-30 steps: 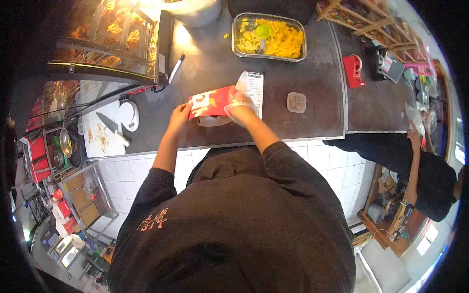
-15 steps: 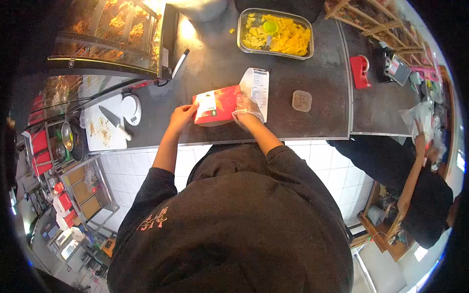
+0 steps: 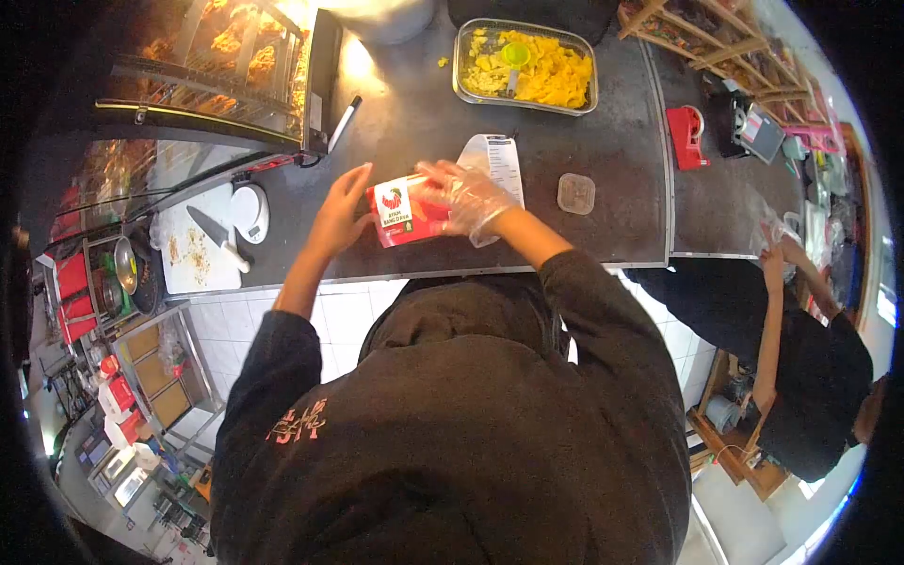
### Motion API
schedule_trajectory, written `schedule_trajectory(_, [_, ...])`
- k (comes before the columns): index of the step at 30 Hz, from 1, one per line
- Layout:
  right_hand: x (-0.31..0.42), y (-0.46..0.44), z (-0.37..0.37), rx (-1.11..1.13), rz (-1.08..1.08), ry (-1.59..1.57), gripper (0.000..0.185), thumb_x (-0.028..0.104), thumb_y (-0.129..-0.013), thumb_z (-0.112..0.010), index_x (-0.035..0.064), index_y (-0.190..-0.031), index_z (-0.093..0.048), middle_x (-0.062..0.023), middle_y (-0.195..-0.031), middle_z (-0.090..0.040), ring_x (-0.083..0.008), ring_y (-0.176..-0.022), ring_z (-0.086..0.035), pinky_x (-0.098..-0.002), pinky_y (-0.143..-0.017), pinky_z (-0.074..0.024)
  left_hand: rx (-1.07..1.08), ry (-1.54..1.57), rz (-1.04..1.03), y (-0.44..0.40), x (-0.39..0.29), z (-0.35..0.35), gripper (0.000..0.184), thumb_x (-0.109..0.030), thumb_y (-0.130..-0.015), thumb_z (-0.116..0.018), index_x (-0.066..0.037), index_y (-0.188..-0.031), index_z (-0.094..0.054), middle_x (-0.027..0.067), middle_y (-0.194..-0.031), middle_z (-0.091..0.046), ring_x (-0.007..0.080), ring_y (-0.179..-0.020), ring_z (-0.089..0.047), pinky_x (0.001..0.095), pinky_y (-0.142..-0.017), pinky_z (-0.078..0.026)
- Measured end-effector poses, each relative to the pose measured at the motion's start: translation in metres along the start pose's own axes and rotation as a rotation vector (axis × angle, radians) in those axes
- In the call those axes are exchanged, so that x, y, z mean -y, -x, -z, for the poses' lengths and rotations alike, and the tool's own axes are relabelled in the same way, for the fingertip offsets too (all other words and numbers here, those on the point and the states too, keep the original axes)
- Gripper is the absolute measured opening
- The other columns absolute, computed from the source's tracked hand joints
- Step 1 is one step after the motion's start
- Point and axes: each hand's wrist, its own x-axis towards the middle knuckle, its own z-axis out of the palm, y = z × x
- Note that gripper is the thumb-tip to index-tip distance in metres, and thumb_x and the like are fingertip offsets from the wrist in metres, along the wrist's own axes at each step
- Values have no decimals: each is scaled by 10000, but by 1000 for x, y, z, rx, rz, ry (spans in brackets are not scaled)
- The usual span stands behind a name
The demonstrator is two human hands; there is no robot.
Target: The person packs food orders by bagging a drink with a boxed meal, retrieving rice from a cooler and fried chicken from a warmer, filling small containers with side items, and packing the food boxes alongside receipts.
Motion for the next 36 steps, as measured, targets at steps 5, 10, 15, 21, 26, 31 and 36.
schedule_trajectory(5, [-3,-26,-1,260,137,132,752,575,-795,-730,365,-1470,-472,-194,-1608,-279,-482,-1368,-394,-514,-1123,-410,337,19,-25,-18,-18,-9,1038,-315,-622,-903,-12,-1465,-378,197,-1483,-449,373,-1374,-444,431,-1120,-420])
schedule_trajectory(10, [-23,-20,-53,136,192,217,797,432,-795,-744,427,-1507,-384,-216,-1619,-241,-571,-1387,-336,-594,-1099,-421,415,-145,-42,-13,-18,-17,1006,-306,-680,-837,-31,-1502,-326,225,-1523,-397,412,-1406,-400,447,-1143,-393])
schedule_trajectory(15, [-8,-2,-44,97,206,188,637,273,-911,-583,480,-1485,-400,-162,-1656,-174,-592,-1441,-211,-685,-1108,-355,200,-429,-284,8,-7,-49,982,-502,-779,-752,-25,-1526,-328,283,-1566,-300,495,-1399,-348,557,-1172,-286])
schedule_trajectory(21, [-2,2,-49,-13,142,66,761,396,-867,-690,295,-1547,-363,-158,-1657,-172,-531,-1478,-189,-677,-1132,-316,141,-280,-105,3,-35,-45,1066,-525,-708,-785,-31,-1524,-309,259,-1556,-302,463,-1415,-309,542,-1208,-199])
schedule_trajectory(26, [-1,-33,-41,-46,-65,6,839,340,-801,-758,156,-1524,-376,-179,-1523,-397,-459,-1303,-470,-509,-1128,-381,122,-201,34,-26,-41,-54,959,-330,-604,-851,-23,-1407,-426,176,-1329,-513,357,-1264,-473,492,-1036,-370])
schedule_trajectory(31, [21,-22,12,-120,-138,99,867,278,-748,-769,214,-1512,-364,-175,-1386,-505,-396,-1268,-508,-465,-1020,-481,85,-239,-58,-38,-47,-5,1038,-323,-623,-863,-35,-1492,-372,163,-1354,-532,328,-1287,-482,492,-1062,-348])
schedule_trajectory(36, [9,71,57,-326,-266,12,983,336,-702,-814,184,-1536,-318,-193,-1384,-485,-414,-1270,-483,-492,-1034,-468,56,-229,-170,-92,-151,35,1087,-317,-610,-889,-76,-1522,-349,138,-1415,-499,319,-1346,-443,504,-1124,-299])
